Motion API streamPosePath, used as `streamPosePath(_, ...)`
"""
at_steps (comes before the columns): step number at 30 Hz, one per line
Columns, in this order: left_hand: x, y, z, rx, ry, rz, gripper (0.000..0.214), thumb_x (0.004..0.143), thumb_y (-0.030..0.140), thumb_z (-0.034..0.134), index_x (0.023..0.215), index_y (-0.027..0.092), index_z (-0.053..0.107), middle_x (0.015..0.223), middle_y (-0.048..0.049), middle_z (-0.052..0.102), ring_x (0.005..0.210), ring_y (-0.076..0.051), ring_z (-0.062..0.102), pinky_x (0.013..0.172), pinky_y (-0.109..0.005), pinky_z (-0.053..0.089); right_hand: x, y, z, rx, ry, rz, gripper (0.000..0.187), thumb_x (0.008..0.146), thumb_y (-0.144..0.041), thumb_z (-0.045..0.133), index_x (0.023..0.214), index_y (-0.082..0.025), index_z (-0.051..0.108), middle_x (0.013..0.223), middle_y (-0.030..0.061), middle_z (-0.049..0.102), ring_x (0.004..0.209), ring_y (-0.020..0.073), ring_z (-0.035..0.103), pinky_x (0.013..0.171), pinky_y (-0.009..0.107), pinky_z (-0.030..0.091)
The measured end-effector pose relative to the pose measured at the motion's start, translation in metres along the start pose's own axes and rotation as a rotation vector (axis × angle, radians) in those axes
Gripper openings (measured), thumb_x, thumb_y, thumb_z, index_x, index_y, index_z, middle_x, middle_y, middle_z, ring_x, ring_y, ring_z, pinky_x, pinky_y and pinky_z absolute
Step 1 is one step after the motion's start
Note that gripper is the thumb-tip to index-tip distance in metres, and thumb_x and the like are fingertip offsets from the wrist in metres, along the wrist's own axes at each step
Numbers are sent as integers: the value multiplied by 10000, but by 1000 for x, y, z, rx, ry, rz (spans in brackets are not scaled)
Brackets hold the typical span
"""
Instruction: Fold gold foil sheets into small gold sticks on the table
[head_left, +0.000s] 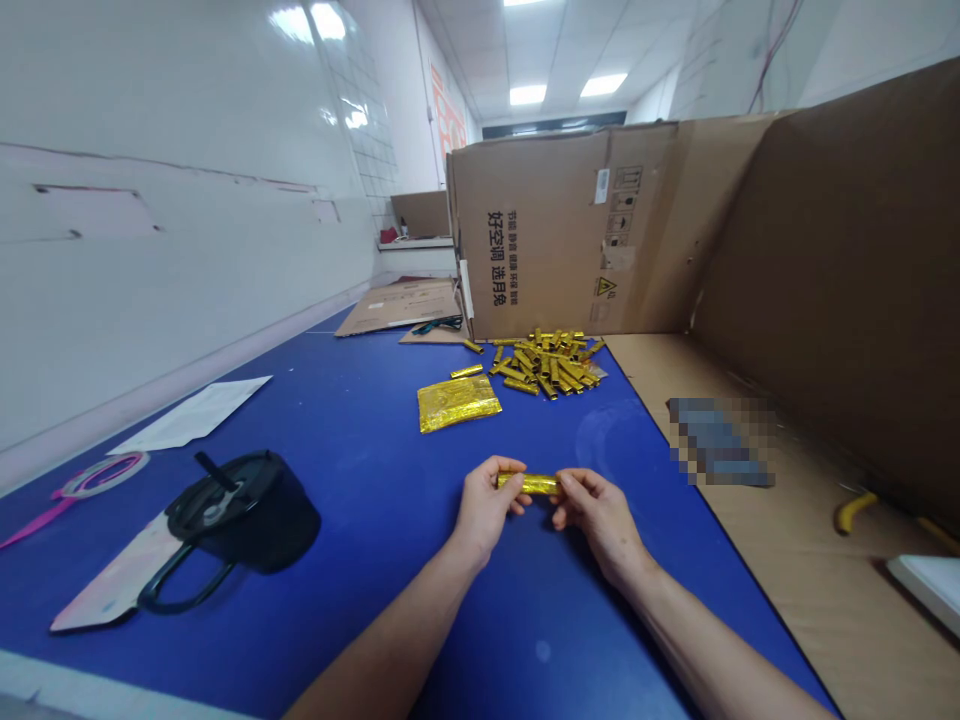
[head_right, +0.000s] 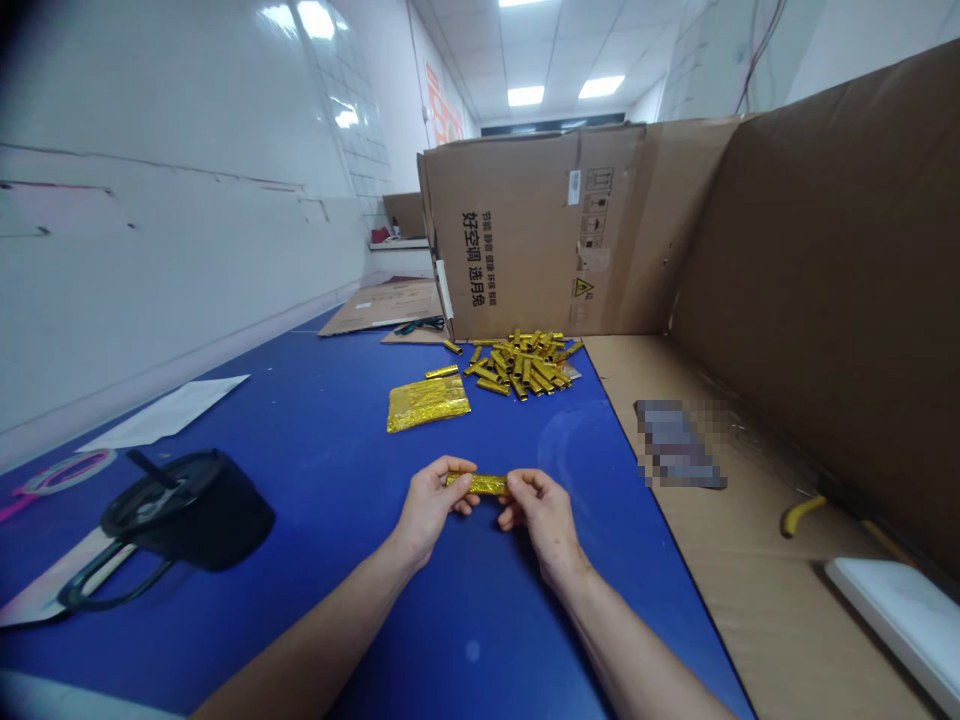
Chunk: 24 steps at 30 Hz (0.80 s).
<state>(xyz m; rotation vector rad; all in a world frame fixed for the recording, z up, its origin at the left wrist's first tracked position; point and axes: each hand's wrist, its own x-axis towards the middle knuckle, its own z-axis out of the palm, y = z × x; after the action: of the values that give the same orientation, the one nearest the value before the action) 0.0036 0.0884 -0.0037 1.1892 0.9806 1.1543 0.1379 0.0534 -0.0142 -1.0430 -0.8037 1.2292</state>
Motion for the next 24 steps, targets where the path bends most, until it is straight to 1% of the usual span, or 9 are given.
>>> streamPosePath(3,1,-3,-1,40,9,70,262,629,263,596,831,115,518,575,3,558,460,-96,531,422,-185,406,-1,-1,1,-2,59,-15,278,618,-395,639,671,-148,521,482,-31,567,365,98,515,408,216,415)
streamPosePath(6,0,-5,-1,70,3,125,256,651,259,577,857,128,502,618,5,556,492,-99,543,443,-190,415,-1,0,1,-29,45,10,279,637,-406,622,671,-141,545,412,-30,547,377,111,524,430,222,420)
streamPosePath(8,-1,-5,-1,100,-20,147,241,660,253,569,858,131,505,646,-2,558,523,-103,550,462,-192,421,-1,0,0,-29,25,24,278,632,-399,628,663,-130,568,411,-16,557,384,113,524,441,223,419)
streamPosePath(11,-2,-5,0,113,-34,151,248,659,246,570,871,136,502,695,-11,560,561,-103,550,484,-191,425,0,1,-1,10,43,27,261,601,-372,658,649,-126,586,420,-14,562,389,105,518,455,222,420)
streamPosePath(14,0,-5,0,64,46,137,300,624,258,603,873,143,482,769,-21,555,572,-93,535,474,-183,415,0,1,-1,28,86,9,246,588,-358,667,653,-133,591,417,-30,548,386,90,504,450,208,413)
streamPosePath(16,1,-3,-2,56,140,126,299,609,288,618,832,142,483,723,-8,545,544,-85,512,446,-172,392,1,1,-2,30,129,-17,236,582,-348,671,648,-136,590,413,-38,539,382,82,491,438,198,402)
streamPosePath(18,2,-1,-3,75,195,100,261,616,321,611,767,136,503,602,18,518,489,-73,474,421,-161,357,1,1,-2,16,172,-52,230,577,-343,675,642,-138,591,407,-42,530,380,83,484,427,198,392)
streamPosePath(20,2,0,-4,88,194,66,233,628,338,596,700,127,529,513,35,485,437,-57,428,411,-156,324,0,0,-2,-20,201,-82,233,576,-344,674,651,-138,595,404,-42,529,377,88,480,422,205,385)
streamPosePath(24,1,2,-4,57,155,-11,231,606,340,611,617,114,570,483,31,483,396,-37,379,402,-159,283,0,0,-3,-85,212,-104,254,579,-356,665,679,-132,598,405,-32,539,373,96,476,421,219,379)
